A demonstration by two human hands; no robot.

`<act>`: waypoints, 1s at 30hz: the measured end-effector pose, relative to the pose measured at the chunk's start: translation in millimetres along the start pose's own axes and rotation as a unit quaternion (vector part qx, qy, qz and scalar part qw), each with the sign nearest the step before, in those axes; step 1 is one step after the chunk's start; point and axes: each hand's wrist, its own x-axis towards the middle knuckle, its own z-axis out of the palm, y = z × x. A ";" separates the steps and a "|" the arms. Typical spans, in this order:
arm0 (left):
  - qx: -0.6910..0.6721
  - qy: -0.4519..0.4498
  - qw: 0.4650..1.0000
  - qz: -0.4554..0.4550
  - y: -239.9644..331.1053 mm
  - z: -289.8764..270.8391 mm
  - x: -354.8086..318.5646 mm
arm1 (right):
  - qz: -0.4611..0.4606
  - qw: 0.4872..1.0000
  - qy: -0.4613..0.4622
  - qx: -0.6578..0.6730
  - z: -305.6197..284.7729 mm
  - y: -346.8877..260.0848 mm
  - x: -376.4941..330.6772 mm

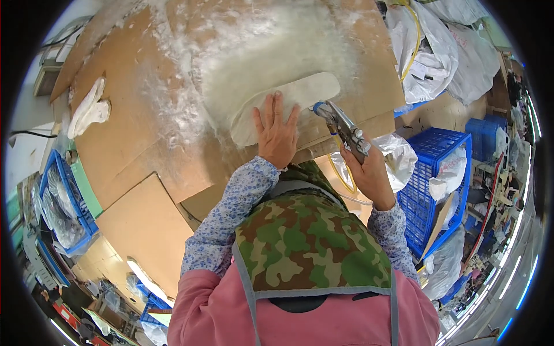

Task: Applying adhesive spray to shoe insoles and preparing them for assembly.

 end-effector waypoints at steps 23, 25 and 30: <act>-0.014 0.055 0.986 -0.160 -43.8 -43.6 -104.0 | -0.063 0.981 -0.185 -0.005 46.1 -47.5 -2.1; -0.013 0.058 0.985 -0.159 -44.4 -42.4 -105.9 | -0.055 0.982 -0.181 -0.016 44.5 -48.0 -2.9; -0.005 0.057 0.986 -0.155 -43.0 -44.6 -106.5 | -0.011 0.985 -0.170 -0.036 34.1 -46.1 -3.1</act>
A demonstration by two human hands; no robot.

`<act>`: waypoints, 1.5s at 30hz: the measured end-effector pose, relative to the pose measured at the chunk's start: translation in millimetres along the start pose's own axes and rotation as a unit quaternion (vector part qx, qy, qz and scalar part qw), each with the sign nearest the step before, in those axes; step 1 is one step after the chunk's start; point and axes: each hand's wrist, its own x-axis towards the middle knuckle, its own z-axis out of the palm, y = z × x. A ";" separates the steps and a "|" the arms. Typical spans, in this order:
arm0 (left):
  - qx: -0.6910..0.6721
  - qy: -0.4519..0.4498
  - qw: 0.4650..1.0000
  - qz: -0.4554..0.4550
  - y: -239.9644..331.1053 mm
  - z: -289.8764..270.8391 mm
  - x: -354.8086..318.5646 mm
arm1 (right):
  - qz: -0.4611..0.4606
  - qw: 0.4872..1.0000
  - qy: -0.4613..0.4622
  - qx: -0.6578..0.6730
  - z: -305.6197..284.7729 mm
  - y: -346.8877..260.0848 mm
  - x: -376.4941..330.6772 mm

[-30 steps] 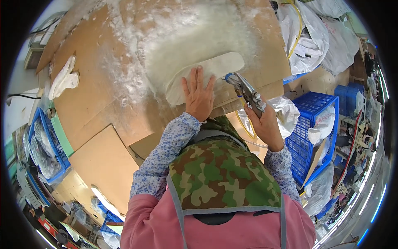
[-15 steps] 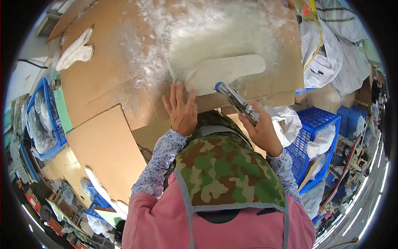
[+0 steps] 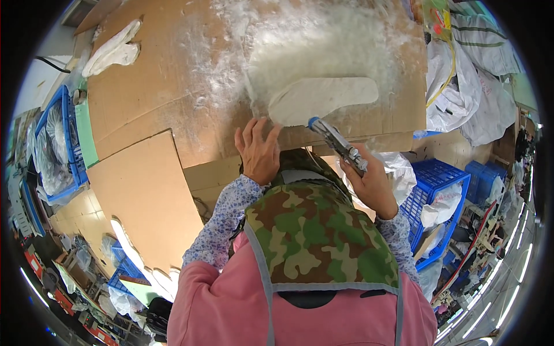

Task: Applying adhesive spray to shoe insoles and preparing them for assembly.

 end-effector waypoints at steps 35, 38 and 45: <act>-0.405 0.041 0.894 -0.187 -17.4 28.5 30.4 | 0.002 0.987 0.161 0.005 -26.7 46.5 -7.9; -0.394 0.030 0.895 -0.206 -20.8 32.5 32.4 | 0.034 0.988 0.148 0.021 -22.0 42.0 -12.5; -0.390 0.036 0.894 -0.217 -18.2 30.8 36.0 | -0.015 0.999 0.020 0.025 -6.4 27.5 -18.6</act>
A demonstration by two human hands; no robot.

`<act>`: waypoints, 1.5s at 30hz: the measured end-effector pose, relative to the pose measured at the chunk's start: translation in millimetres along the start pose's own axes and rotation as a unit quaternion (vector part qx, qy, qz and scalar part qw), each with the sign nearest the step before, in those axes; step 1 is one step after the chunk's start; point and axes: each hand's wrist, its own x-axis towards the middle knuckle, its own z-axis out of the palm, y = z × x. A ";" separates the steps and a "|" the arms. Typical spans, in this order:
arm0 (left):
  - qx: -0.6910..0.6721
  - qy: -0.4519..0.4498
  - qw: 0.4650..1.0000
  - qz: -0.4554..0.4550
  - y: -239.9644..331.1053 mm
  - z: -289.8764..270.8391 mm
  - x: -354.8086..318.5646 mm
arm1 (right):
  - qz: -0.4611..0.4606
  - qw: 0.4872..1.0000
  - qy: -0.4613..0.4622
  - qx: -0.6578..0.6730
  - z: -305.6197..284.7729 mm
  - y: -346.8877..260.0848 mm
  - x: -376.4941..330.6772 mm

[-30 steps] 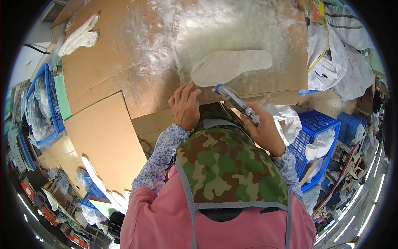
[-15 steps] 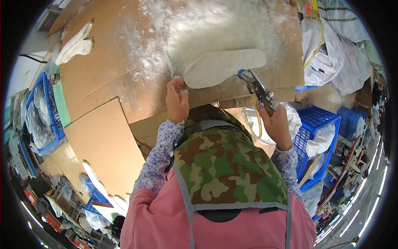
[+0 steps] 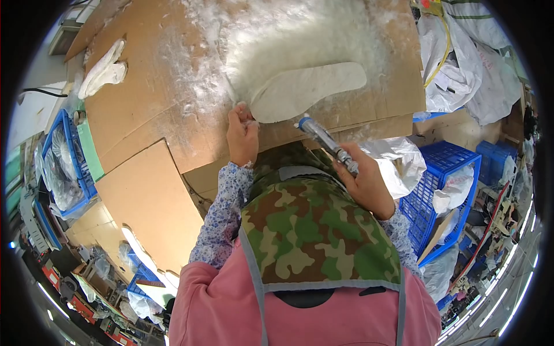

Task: Applying adhesive spray to shoe insoles and preparing them for assembly.

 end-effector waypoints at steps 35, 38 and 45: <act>-0.310 0.162 0.936 -0.032 73.1 -127.3 2.2 | 0.097 0.978 0.152 0.106 -18.0 68.6 50.5; -0.284 0.279 0.918 0.011 38.9 -223.8 -28.0 | 0.054 0.989 0.103 0.089 10.9 79.3 73.2; -0.267 0.512 0.816 -0.033 -61.2 -362.0 -166.3 | 0.007 0.999 0.039 0.025 33.0 -35.4 70.0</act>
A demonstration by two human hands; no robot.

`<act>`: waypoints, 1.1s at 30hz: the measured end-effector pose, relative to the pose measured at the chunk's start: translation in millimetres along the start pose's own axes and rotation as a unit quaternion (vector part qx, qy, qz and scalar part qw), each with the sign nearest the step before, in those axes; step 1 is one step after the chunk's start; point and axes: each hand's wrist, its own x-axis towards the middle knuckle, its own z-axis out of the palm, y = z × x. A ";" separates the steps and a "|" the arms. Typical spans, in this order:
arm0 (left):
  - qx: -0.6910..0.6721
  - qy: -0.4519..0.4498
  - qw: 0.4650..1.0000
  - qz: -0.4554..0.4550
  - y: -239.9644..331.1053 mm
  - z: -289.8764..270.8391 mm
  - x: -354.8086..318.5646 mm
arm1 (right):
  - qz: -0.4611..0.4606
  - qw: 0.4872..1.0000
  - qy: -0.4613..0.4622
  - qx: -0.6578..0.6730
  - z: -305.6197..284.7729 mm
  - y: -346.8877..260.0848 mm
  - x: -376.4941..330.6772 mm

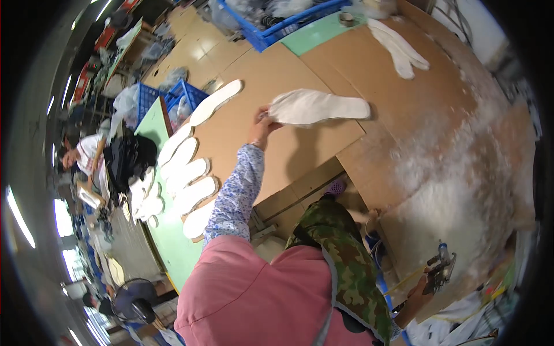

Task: Applying adhesive spray to shoe insoles and preparing them for assembly.

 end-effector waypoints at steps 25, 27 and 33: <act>0.707 0.363 0.606 0.005 4.2 -230.1 58.4 | -0.017 0.996 -0.032 -0.087 31.8 -67.3 -12.0; 0.717 0.324 0.598 0.151 20.7 -169.7 80.3 | -0.032 0.994 -0.008 -0.104 31.4 -60.0 4.3; 0.462 -0.088 0.762 0.444 13.9 131.3 183.7 | 0.020 0.997 0.021 -0.075 35.9 -70.7 1.9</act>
